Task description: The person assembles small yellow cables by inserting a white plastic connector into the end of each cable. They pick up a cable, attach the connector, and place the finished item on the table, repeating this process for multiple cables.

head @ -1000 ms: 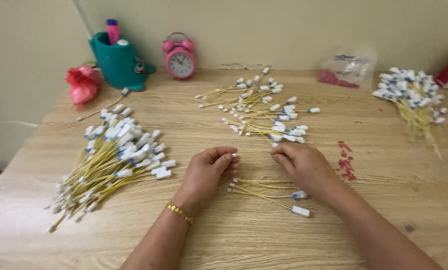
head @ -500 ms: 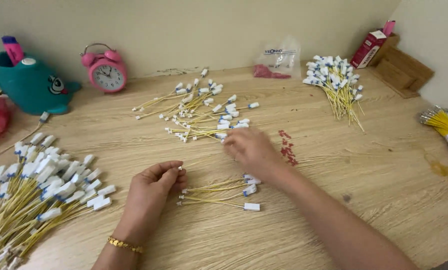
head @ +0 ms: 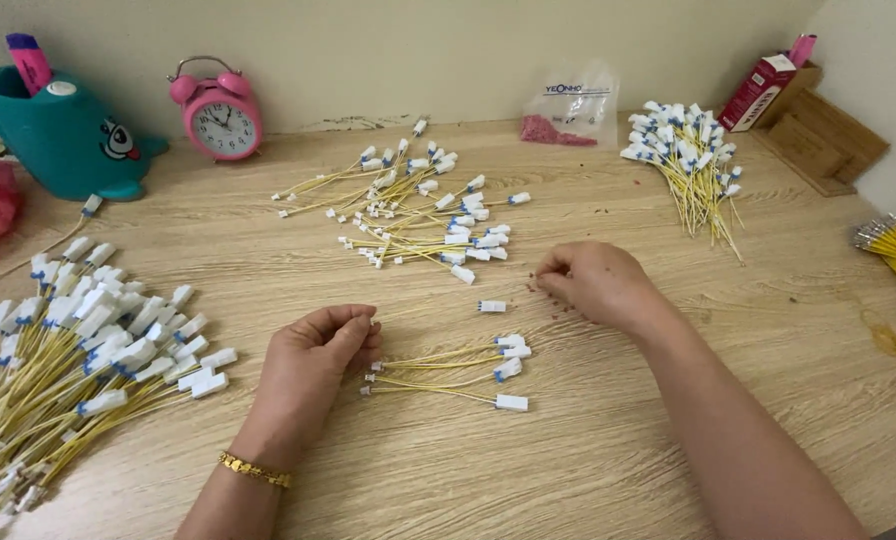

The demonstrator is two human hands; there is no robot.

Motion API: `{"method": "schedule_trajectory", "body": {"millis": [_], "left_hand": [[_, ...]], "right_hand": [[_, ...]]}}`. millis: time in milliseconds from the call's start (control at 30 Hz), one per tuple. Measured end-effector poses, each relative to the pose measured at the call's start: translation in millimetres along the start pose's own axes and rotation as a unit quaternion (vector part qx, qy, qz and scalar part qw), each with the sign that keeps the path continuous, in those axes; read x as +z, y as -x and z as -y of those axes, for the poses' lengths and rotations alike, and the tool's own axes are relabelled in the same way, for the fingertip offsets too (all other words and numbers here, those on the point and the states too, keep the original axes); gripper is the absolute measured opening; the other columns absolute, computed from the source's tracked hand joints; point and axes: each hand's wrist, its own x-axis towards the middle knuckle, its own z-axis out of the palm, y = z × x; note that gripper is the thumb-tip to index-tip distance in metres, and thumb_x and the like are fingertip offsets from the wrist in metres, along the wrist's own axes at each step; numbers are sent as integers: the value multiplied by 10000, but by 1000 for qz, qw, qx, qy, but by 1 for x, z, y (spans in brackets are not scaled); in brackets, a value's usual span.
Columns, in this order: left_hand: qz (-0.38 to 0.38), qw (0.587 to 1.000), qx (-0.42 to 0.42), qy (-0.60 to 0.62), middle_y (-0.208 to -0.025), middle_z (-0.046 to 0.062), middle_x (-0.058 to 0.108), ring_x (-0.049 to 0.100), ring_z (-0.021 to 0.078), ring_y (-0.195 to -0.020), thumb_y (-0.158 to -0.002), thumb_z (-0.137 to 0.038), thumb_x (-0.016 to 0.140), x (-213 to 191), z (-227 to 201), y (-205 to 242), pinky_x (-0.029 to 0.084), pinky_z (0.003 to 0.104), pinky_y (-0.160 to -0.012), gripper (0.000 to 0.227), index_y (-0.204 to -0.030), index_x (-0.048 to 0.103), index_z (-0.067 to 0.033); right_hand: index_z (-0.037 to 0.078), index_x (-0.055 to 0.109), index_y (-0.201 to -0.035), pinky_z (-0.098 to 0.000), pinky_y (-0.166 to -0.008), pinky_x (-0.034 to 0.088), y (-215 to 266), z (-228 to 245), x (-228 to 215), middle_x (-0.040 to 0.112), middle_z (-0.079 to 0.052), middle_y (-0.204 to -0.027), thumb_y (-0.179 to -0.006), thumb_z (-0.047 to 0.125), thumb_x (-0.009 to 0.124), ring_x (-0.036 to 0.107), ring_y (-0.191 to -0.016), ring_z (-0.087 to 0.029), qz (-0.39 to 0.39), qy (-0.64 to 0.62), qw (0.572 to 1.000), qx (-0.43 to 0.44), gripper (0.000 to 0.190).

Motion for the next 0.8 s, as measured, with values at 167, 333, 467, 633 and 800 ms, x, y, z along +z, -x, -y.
{"method": "schedule_trajectory", "body": {"millis": [167, 333, 467, 633, 800], "left_hand": [[9, 999, 32, -22, -859, 175, 694, 664, 206, -760, -898, -48, 645, -2, 9, -4, 592, 292, -732, 177, -1041, 700, 41], [18, 997, 60, -46, -855, 183, 697, 682, 190, -795, -899, -67, 639, -2, 8, 0, 614, 297, -750, 218, -1070, 692, 57], [19, 997, 58, -47, -862, 181, 698, 677, 184, -802, -903, -66, 631, -3, 7, 1, 609, 293, -757, 214, -1070, 693, 54], [18, 997, 55, -55, -862, 183, 696, 673, 189, -806, -903, -52, 624, -2, 4, 5, 612, 306, -767, 214, -1074, 695, 55], [28, 996, 69, -45, -858, 177, 694, 673, 179, -798, -907, -46, 617, -4, 13, -4, 610, 287, -761, 211, -1077, 689, 54]], "right_hand": [[220, 749, -988, -362, -859, 482, -17, -18, 18, 741, 23, -993, -882, 322, 644, 679, -960, -191, -38, 59, 995, -71, 181], [186, 758, -910, -396, -934, 457, -8, -15, 17, 735, -36, -876, -829, 267, 653, 682, -968, -261, -44, 92, 987, -121, 156], [159, 752, -943, -416, -953, 441, -6, -15, 12, 739, -67, -912, -846, 273, 637, 683, -985, -271, -41, 51, 992, -106, 189], [187, 756, -945, -385, -951, 439, -7, -16, 12, 734, -22, -878, -865, 317, 629, 695, -949, -217, -38, 45, 994, -94, 199], [187, 758, -894, -366, -942, 413, 1, -8, 13, 725, -16, -837, -865, 339, 659, 690, -911, -215, -14, 61, 993, -102, 184]]}}
